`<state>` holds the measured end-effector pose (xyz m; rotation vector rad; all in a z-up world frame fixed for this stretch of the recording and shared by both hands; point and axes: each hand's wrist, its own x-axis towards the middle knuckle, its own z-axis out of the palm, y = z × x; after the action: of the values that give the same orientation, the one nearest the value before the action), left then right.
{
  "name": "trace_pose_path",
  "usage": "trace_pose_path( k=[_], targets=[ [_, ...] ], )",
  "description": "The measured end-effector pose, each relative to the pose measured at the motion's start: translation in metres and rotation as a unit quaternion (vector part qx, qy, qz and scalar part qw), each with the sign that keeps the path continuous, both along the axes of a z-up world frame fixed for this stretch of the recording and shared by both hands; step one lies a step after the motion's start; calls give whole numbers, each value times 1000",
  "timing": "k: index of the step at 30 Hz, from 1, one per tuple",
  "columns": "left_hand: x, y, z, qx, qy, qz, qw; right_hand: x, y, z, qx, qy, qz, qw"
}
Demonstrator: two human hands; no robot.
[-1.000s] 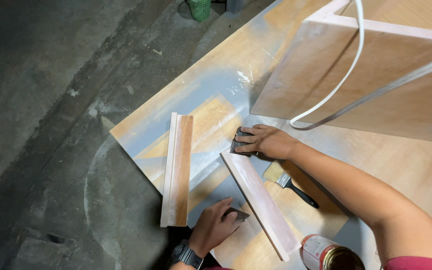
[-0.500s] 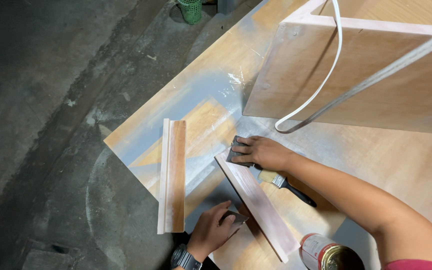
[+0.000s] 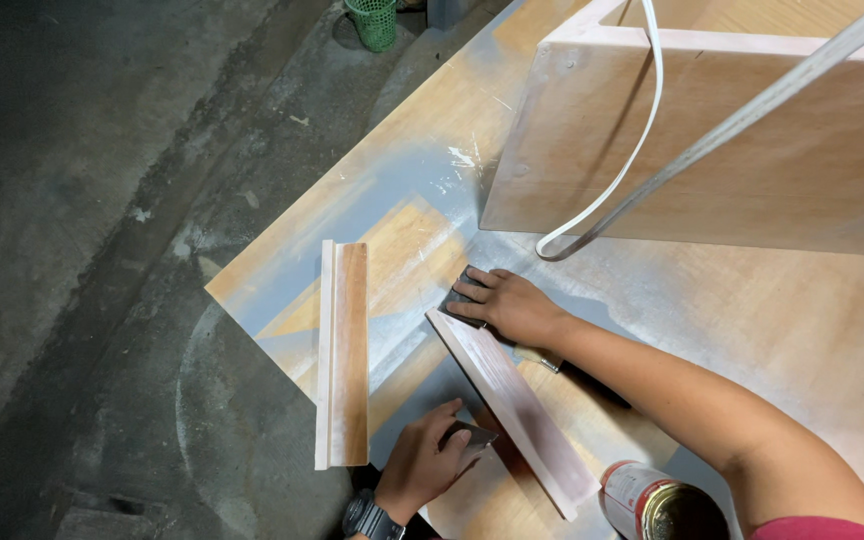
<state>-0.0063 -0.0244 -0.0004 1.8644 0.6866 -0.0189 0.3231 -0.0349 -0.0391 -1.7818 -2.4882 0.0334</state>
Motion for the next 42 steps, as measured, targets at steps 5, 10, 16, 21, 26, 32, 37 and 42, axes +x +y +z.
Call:
trace_pose_path(
  k=[5, 10, 16, 21, 26, 32, 37, 42],
  targets=[
    [2, -3, -12, 44, -50, -10, 998, -7, -12, 3, 9, -1, -5, 1000],
    [5, -5, -13, 56, -102, -8, 993, -12, -28, 1, 3, 23, -19, 1000],
    [5, 0, -10, 54, -75, -15, 996, -26, -57, 4, -60, 1, -62, 996],
    [4, 5, -7, 69, -86, -30, 993, -47, -92, 38, -61, 14, -62, 996],
    [2, 14, 15, 9, -19, -21, 1000, -49, -150, 38, -70, 27, -66, 995],
    [-9, 22, 12, -33, -21, 8, 999, -39, -190, 66, -154, 38, -71, 985],
    [-17, 26, 24, -33, -4, 9, 999, -38, -142, 83, -97, 70, -131, 984],
    [-28, 30, 40, -46, 40, 50, 997, -34, -74, 72, -17, 99, -147, 984]
  ],
)
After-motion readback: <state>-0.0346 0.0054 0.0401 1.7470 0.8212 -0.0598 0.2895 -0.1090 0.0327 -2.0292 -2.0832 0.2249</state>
